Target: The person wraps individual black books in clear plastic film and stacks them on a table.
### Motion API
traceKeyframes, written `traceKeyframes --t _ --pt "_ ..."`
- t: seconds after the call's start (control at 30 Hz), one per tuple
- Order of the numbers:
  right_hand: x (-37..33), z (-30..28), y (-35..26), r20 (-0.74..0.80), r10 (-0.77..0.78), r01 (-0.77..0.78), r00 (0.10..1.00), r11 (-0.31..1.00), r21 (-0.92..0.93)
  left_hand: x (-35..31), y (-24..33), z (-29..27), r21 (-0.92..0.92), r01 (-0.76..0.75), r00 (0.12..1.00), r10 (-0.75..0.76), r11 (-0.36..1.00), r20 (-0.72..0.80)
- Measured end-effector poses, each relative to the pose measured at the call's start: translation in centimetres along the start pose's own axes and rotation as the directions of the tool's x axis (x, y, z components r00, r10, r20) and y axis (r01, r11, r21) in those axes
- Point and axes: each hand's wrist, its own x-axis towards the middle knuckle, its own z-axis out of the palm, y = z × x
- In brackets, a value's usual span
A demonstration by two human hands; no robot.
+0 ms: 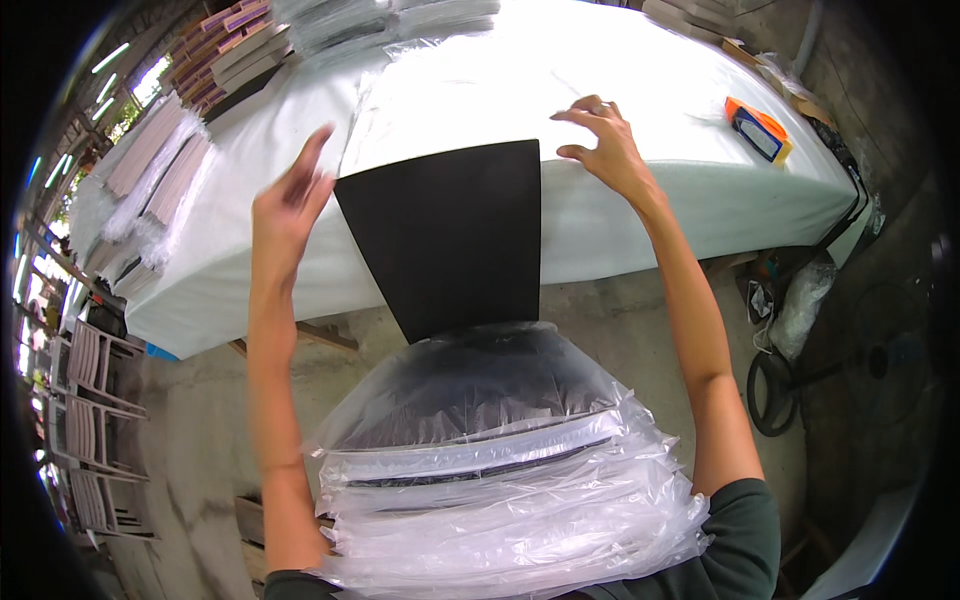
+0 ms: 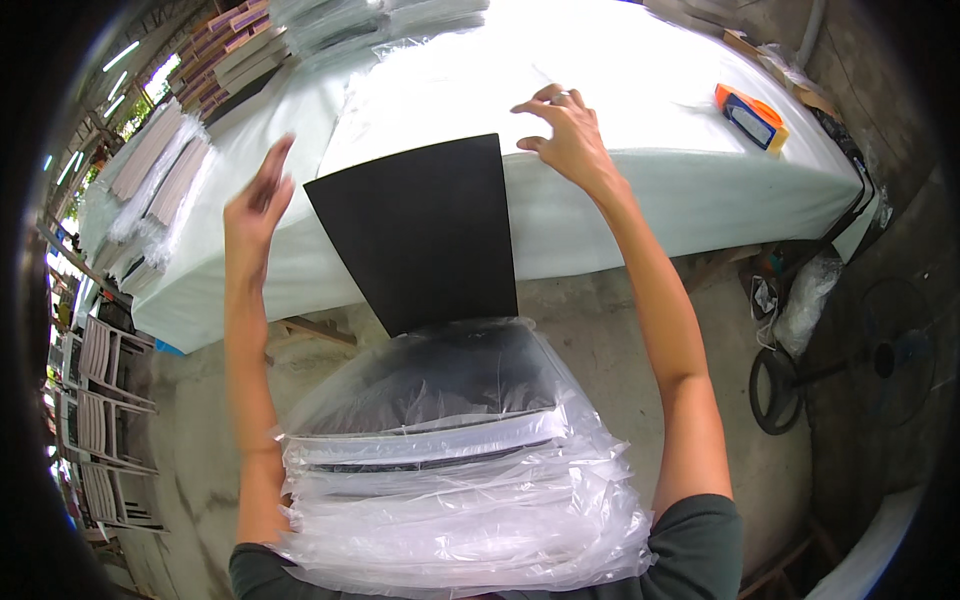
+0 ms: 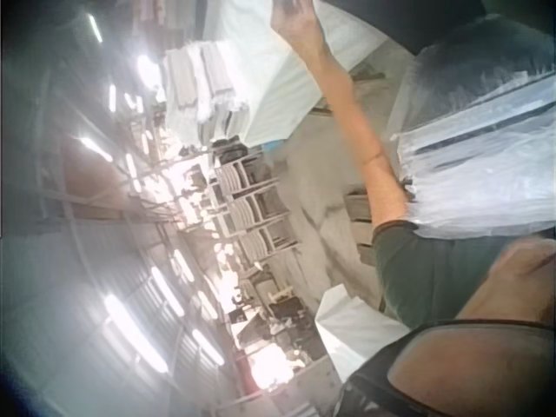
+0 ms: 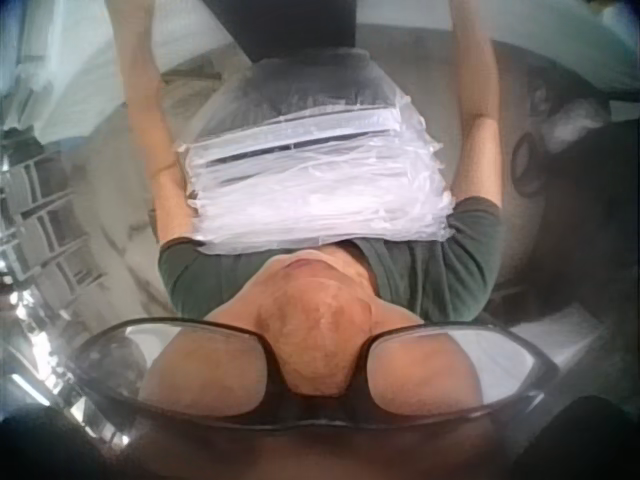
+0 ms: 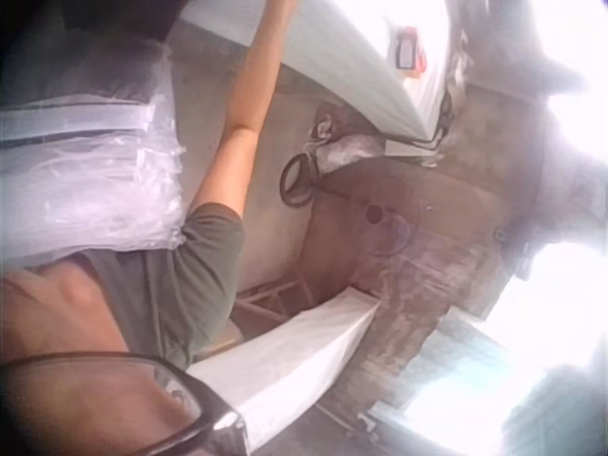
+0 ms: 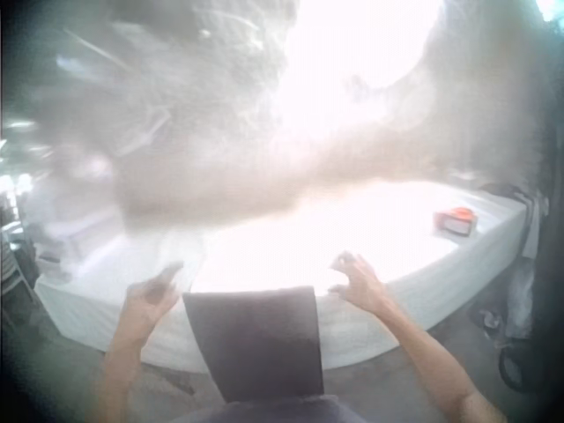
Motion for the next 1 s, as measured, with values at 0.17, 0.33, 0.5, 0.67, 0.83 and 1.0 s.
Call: traceKeyframes --t 0.17,0.33,0.5,0.67,0.83,1.0 --pt "6.4 2.2 1.6 0.128 0.044 -0.063 0.991 0.988 0.143 9.5 0.0 5.4 0.330 -0.284 0.928 0.171 0.900 0.332" --pt "9.7 1.6 0.3 0.015 0.048 -0.049 0.999 0.986 0.159 13.7 -3.1 11.9 0.606 -0.352 0.926 0.171 0.714 0.336" --pt "10.5 1.7 -0.1 -0.059 0.025 -0.017 0.998 0.991 0.133 15.6 -3.5 10.7 0.153 0.120 0.813 -0.186 0.981 0.552" --pt "7.7 4.2 2.8 0.044 0.031 -0.040 0.999 0.974 0.224 11.1 2.6 8.5 -0.454 0.372 0.743 0.033 0.810 0.668" --pt "5.9 2.1 2.1 -0.004 0.147 -0.137 0.989 0.931 0.340 -1.7 8.8 8.5 -0.266 0.546 0.536 -0.087 0.794 0.840" --pt "4.3 -4.9 -7.0 -0.301 -0.012 0.180 0.954 0.825 0.536 -3.9 7.9 7.1 -0.489 0.858 0.513 -0.228 0.156 0.828"
